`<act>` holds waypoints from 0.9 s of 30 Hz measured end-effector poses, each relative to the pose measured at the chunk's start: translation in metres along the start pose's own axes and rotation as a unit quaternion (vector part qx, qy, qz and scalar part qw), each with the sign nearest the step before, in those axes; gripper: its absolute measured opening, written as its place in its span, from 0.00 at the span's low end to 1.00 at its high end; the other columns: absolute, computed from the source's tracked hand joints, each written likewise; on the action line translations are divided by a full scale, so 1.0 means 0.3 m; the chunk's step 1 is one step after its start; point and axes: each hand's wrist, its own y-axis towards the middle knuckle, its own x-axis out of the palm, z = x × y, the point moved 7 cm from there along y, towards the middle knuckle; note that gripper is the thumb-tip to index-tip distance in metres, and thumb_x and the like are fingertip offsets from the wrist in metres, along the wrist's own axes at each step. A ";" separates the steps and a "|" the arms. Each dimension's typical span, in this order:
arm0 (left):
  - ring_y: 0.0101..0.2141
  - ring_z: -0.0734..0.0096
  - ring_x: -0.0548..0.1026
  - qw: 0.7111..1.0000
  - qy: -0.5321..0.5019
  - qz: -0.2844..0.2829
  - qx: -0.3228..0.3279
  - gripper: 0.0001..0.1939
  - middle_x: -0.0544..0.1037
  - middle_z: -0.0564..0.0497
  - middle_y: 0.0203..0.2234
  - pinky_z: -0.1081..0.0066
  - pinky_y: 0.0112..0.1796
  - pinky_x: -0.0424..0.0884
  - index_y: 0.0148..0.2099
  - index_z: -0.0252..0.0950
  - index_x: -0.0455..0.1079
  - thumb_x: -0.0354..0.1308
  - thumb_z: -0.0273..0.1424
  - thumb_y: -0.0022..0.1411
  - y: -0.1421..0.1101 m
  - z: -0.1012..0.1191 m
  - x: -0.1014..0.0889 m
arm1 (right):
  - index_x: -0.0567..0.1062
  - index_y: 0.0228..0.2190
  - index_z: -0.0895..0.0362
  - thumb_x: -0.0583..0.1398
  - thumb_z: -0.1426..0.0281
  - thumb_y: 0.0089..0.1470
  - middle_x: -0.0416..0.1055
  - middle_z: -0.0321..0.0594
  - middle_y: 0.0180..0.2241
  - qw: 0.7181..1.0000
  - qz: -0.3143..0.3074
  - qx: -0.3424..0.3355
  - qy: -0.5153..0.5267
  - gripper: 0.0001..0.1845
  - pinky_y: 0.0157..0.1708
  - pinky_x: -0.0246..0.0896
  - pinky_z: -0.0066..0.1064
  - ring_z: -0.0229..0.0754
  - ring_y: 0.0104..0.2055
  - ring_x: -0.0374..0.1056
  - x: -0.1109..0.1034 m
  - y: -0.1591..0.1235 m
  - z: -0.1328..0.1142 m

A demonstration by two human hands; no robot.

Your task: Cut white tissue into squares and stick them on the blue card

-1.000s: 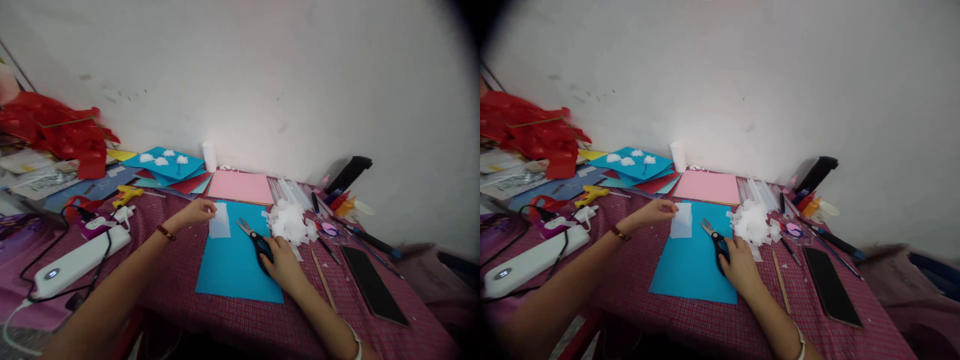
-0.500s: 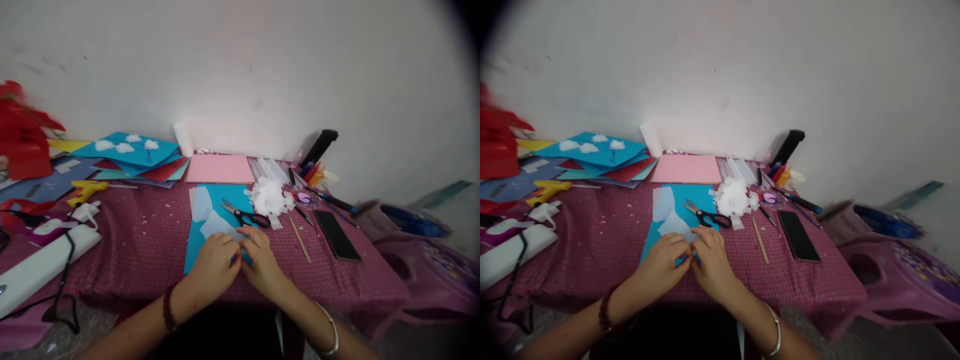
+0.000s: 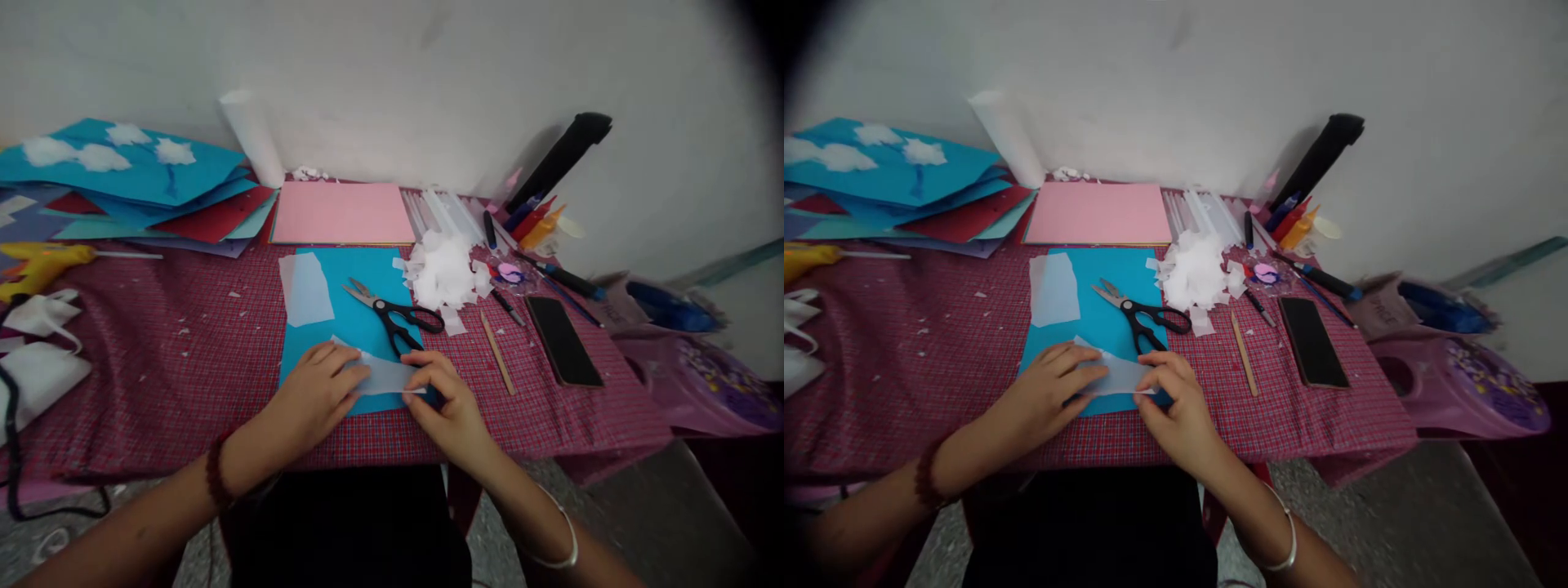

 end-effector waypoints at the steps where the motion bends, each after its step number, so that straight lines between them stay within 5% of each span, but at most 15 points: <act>1: 0.45 0.58 0.69 1.000 0.020 -0.001 0.004 0.10 0.74 0.44 0.43 0.56 0.48 0.66 0.45 0.35 0.71 0.52 0.25 0.63 0.004 -0.001 -0.003 | 0.70 0.30 0.53 0.60 0.77 0.52 0.68 0.41 0.46 1.000 0.004 0.005 -0.002 0.07 0.49 0.57 0.43 0.46 0.50 0.64 -0.007 -0.001 0.002; 4: 0.38 0.59 0.71 0.996 0.081 -0.011 0.024 0.09 0.75 0.45 0.35 0.58 0.43 0.68 0.37 0.33 0.72 0.50 0.22 0.62 -0.016 0.019 -0.032 | 0.71 0.29 0.53 0.60 0.77 0.53 0.72 0.38 0.43 0.998 -0.004 -0.006 -0.064 0.07 0.46 0.55 0.42 0.45 0.46 0.65 -0.013 -0.009 -0.012; 9: 0.34 0.61 0.72 0.994 0.063 -0.092 -0.006 0.13 0.76 0.48 0.33 0.60 0.37 0.68 0.39 0.35 0.72 0.48 0.19 0.61 -0.133 0.032 -0.045 | 0.72 0.29 0.52 0.59 0.76 0.56 0.75 0.33 0.34 0.989 -0.095 -0.021 -0.109 0.07 0.39 0.52 0.38 0.41 0.37 0.66 0.052 -0.031 -0.036; 14: 0.37 0.65 0.72 0.993 -0.074 -0.042 -0.085 0.11 0.76 0.49 0.36 0.63 0.40 0.68 0.44 0.37 0.70 0.47 0.25 0.65 -0.214 -0.051 -0.049 | 0.72 0.31 0.52 0.56 0.73 0.59 0.74 0.35 0.30 0.987 -0.116 0.029 -0.103 0.06 0.37 0.55 0.37 0.42 0.35 0.67 0.079 -0.011 -0.017; 19: 0.35 0.68 0.72 0.965 -0.178 -0.028 -0.191 0.08 0.74 0.52 0.31 0.68 0.38 0.69 0.36 0.38 0.70 0.50 0.32 0.65 -0.219 -0.164 -0.043 | 0.71 0.30 0.53 0.56 0.73 0.58 0.72 0.36 0.29 0.984 -0.110 0.062 -0.124 0.06 0.36 0.58 0.35 0.41 0.34 0.67 0.081 0.027 -0.005; 27: 0.33 0.66 0.71 0.958 -0.150 -0.092 -0.226 0.15 0.72 0.51 0.28 0.66 0.35 0.67 0.29 0.38 0.67 0.49 0.38 0.65 -0.193 -0.207 -0.016 | 0.72 0.34 0.54 0.57 0.74 0.56 0.72 0.38 0.30 0.972 -0.120 0.071 -0.187 0.05 0.34 0.61 0.35 0.43 0.33 0.68 0.091 0.036 0.013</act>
